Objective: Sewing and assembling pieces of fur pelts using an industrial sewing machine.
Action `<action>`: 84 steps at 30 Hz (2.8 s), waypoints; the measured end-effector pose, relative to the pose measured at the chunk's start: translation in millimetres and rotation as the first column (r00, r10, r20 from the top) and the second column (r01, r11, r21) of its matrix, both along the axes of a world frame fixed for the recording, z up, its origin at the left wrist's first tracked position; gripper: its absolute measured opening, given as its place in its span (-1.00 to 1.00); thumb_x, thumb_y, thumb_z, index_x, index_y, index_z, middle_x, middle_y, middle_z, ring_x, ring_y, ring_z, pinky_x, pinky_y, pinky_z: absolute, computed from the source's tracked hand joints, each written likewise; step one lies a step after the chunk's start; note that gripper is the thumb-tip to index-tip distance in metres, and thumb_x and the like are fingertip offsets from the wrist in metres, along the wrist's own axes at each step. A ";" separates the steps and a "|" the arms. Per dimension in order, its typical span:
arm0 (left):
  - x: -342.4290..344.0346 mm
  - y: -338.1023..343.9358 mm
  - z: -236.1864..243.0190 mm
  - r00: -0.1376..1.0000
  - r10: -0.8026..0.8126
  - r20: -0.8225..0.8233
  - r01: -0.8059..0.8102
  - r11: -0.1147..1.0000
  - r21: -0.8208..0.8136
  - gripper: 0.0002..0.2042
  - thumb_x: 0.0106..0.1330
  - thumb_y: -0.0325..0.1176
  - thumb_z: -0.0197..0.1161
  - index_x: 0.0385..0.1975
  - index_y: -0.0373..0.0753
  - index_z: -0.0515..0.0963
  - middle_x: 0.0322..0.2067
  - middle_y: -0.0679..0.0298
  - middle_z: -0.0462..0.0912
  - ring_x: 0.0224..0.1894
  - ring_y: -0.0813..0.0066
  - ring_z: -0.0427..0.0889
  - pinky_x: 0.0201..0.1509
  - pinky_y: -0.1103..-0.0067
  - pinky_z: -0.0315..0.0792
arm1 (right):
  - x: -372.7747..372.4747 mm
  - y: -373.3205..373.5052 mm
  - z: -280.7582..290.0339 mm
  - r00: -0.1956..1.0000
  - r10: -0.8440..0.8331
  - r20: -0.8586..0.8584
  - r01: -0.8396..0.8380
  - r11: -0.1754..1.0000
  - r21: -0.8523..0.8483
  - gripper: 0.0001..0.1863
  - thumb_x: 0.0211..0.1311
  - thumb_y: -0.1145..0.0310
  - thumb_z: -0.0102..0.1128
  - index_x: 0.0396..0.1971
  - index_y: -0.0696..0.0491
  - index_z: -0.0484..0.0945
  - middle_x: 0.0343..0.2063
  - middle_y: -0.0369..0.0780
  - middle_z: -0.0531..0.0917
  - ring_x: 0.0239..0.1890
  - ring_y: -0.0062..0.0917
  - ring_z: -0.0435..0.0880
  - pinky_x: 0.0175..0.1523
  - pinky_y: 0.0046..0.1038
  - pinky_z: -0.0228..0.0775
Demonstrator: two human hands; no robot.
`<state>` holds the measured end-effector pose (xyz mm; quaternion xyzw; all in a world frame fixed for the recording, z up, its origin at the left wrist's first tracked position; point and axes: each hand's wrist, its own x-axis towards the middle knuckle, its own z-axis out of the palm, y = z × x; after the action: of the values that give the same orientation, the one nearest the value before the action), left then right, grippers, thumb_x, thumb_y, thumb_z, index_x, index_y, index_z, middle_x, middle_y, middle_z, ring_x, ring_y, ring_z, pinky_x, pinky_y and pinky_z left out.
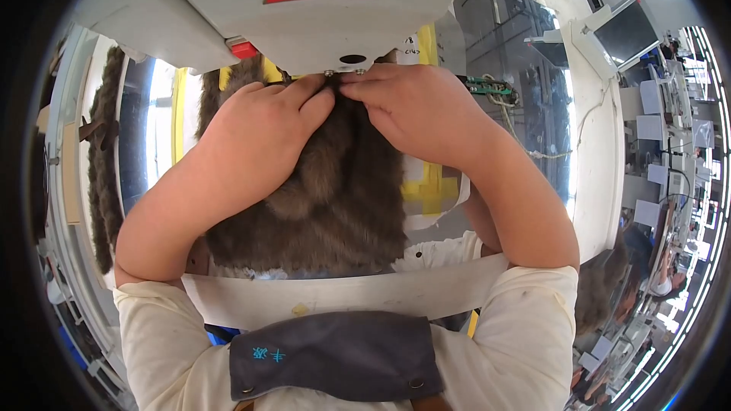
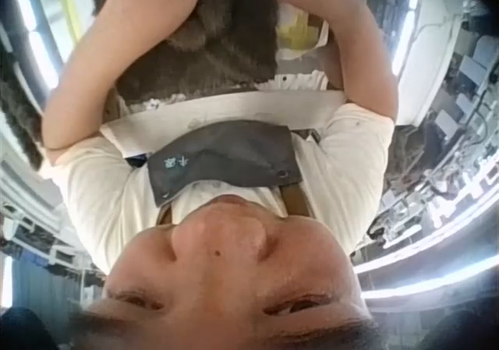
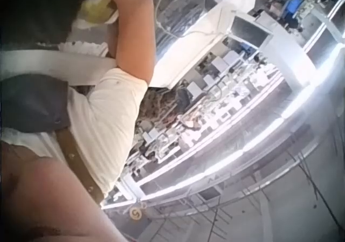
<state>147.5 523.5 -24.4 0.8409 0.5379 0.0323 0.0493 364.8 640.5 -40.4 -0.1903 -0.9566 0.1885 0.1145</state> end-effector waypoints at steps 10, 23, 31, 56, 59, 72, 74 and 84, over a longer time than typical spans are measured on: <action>-3.0 -5.7 -0.4 0.995 -0.096 0.034 0.089 0.983 0.160 -0.71 0.19 -0.46 0.20 -0.08 -0.40 0.52 0.01 -0.11 0.65 -0.16 0.15 0.75 -0.10 0.42 0.61 | -1.8 -6.0 5.9 1.000 0.023 0.014 -0.023 1.000 -0.005 -0.69 0.25 0.42 0.08 -0.09 0.06 0.73 0.00 -0.22 0.75 -0.01 -0.23 0.72 0.06 -0.22 0.60; 1.0 -14.1 22.1 0.985 -0.161 0.061 0.162 0.987 -0.013 -0.64 0.11 -0.45 0.27 -0.06 -0.40 0.51 0.05 -0.11 0.62 -0.21 0.12 0.74 -0.12 0.39 0.59 | 1.6 -15.2 18.3 0.996 0.046 0.081 -0.039 0.996 -0.079 -0.70 0.17 0.43 0.08 -0.19 0.08 0.76 -0.10 -0.25 0.77 -0.07 -0.26 0.73 0.02 -0.20 0.59; 8.5 -14.1 21.3 0.984 -0.150 0.093 0.155 0.987 -0.048 -0.44 0.01 -0.40 0.40 0.08 -0.41 0.46 0.15 -0.12 0.56 -0.14 0.08 0.73 -0.07 0.36 0.59 | 7.6 -14.3 20.3 0.992 0.037 0.119 -0.032 0.999 -0.044 -0.71 0.14 0.45 0.08 -0.25 0.06 0.78 -0.12 -0.28 0.79 -0.10 -0.28 0.74 -0.02 -0.23 0.61; 20.2 -38.1 58.5 0.970 -0.242 0.017 0.240 0.945 -0.224 -0.70 0.19 -0.14 0.44 -0.43 -0.26 0.57 -0.36 0.13 0.57 -0.27 0.04 0.58 -0.04 0.23 0.42 | 26.9 -35.5 13.5 0.979 -0.102 0.174 0.106 0.994 -0.013 -0.68 0.11 0.41 0.09 -0.19 0.04 0.76 -0.10 -0.24 0.76 -0.04 -0.24 0.73 -0.01 -0.18 0.61; 22.1 -42.4 52.9 0.955 -0.292 0.052 0.296 0.942 -0.157 -0.67 0.05 -0.14 0.53 -0.50 -0.25 0.56 -0.39 0.14 0.56 -0.21 0.05 0.57 0.05 0.26 0.39 | 45.2 -38.2 9.8 0.985 -0.148 0.091 0.147 0.989 0.018 -0.68 0.11 0.42 0.09 -0.17 0.04 0.75 -0.13 -0.20 0.76 -0.03 -0.20 0.72 0.00 -0.16 0.61; 52.3 -40.1 2.9 0.887 -0.266 0.377 0.262 0.963 0.063 -0.78 0.10 -0.38 0.45 -0.39 -0.25 0.52 -0.30 0.17 0.60 -0.09 0.08 0.54 0.03 0.25 0.40 | 106.0 -71.8 -0.7 0.668 -0.742 -0.062 0.682 0.644 -0.347 -0.33 0.18 0.32 0.38 0.30 0.14 0.41 0.25 -0.01 0.50 0.14 -0.23 0.60 0.21 -0.27 0.47; 53.7 -39.4 1.8 0.867 -0.291 0.405 0.287 0.955 0.073 -0.79 0.08 -0.41 0.46 -0.40 -0.26 0.52 -0.31 0.15 0.59 -0.10 0.05 0.53 0.00 0.24 0.42 | 108.7 -78.5 -1.7 0.524 -0.850 -0.059 0.601 0.418 -0.681 -0.29 0.19 0.28 0.41 0.33 0.16 0.38 0.24 -0.05 0.51 0.10 -0.39 0.60 0.14 -0.34 0.48; 57.0 -62.2 6.5 0.726 -0.505 0.467 0.497 0.855 0.152 -0.75 -0.06 -0.45 0.50 -0.42 -0.27 0.56 -0.38 0.13 0.58 -0.17 0.00 0.55 -0.04 0.25 0.50 | 126.1 -134.4 4.7 0.633 -0.761 -0.145 0.646 0.621 -0.443 -0.80 0.31 0.41 0.21 -0.15 0.18 0.51 -0.30 0.05 0.63 -0.22 -0.09 0.64 -0.10 -0.20 0.45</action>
<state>204.5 461.3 -17.9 0.9183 0.2604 0.2345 0.1842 490.9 506.0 -35.7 -0.5384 -0.7198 0.3223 0.2968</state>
